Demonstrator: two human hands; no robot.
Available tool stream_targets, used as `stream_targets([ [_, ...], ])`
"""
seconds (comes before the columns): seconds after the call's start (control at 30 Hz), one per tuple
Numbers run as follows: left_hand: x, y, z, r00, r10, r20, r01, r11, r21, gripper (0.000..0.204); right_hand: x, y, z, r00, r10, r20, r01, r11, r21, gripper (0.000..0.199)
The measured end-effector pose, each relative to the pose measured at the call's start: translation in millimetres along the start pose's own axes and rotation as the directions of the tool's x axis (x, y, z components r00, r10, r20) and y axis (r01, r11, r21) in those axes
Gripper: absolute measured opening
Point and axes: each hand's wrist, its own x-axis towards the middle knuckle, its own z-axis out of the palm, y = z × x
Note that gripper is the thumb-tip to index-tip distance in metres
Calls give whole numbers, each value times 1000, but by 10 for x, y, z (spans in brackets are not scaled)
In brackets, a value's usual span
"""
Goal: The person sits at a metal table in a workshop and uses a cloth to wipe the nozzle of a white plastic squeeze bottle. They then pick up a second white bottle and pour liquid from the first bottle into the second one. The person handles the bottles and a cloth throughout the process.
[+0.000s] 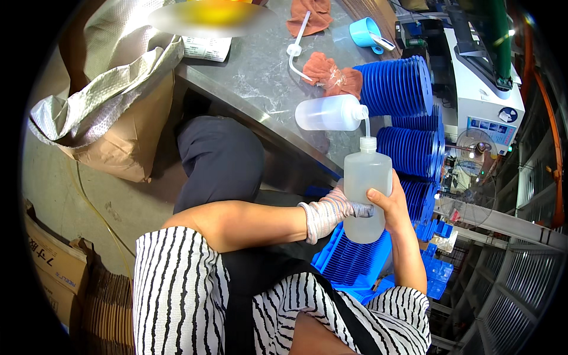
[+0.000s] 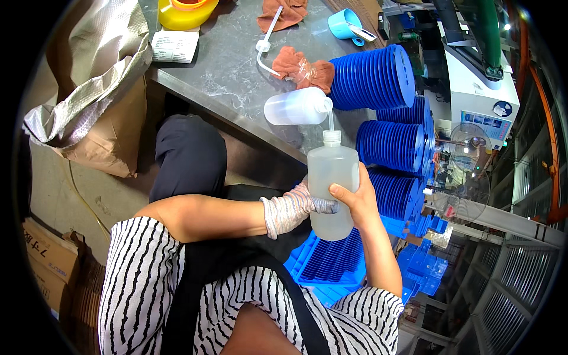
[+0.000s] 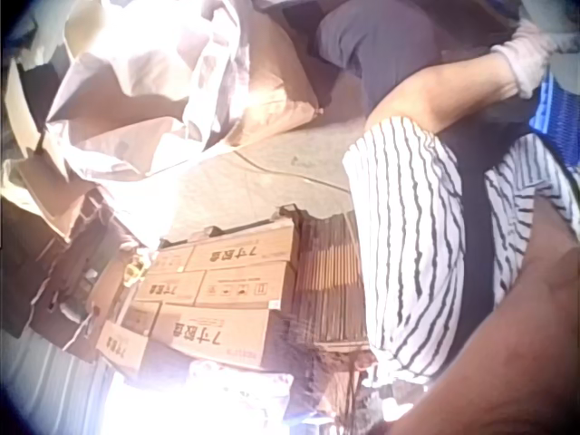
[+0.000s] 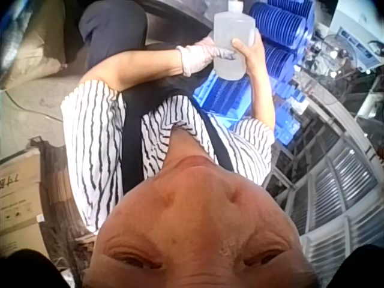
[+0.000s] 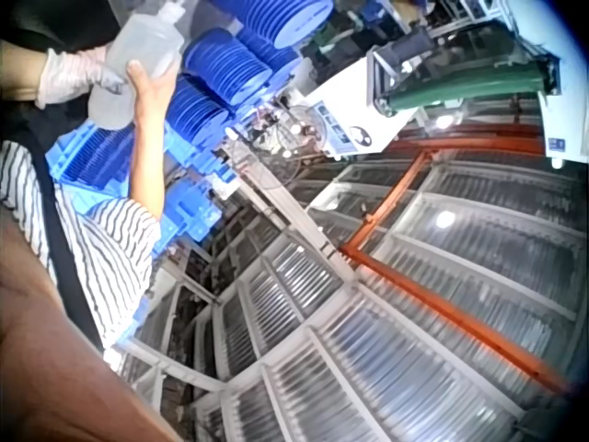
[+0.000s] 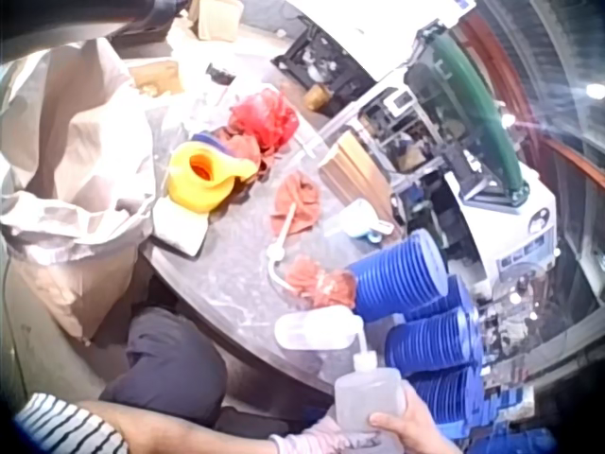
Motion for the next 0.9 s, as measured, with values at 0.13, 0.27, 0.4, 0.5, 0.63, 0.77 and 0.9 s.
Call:
stream_targets([
  [0.13, -80, 53, 25, 1000, -12, 6, 12, 998, -57, 81, -8, 5, -8, 1000, 0, -4, 0, 1000, -4, 88],
  [0.27, -80, 107, 40, 999, -30, 13, 30, 999, -39, 81, -6, 16, -4, 1000, 6, -11, -6, 1000, -2, 88],
  [0.4, -29, 47, 11, 1000, -15, 6, 15, 1000, -4, 79, 9, 44, -17, 1000, -2, -13, 2, 1000, 3, 87],
  [0.5, 50, -86, -30, 999, 43, -2, -43, 999, 33, 73, 1, 15, 2, 1000, 8, -11, -8, 1000, 15, 85],
  [0.63, 72, -76, -21, 1000, -9, -22, 9, 1000, -13, 74, -8, 7, 16, 1000, -4, -16, 4, 1000, 12, 83],
  [0.77, -22, 19, 24, 1000, 10, -12, -10, 1000, -27, 71, -17, 12, 9, 1000, -6, -23, 6, 1000, 10, 81],
  [0.9, -12, 14, 10, 1000, 16, -4, -16, 1000, 14, 73, -11, 8, 13, 1000, -10, -28, 11, 1000, 7, 81],
])
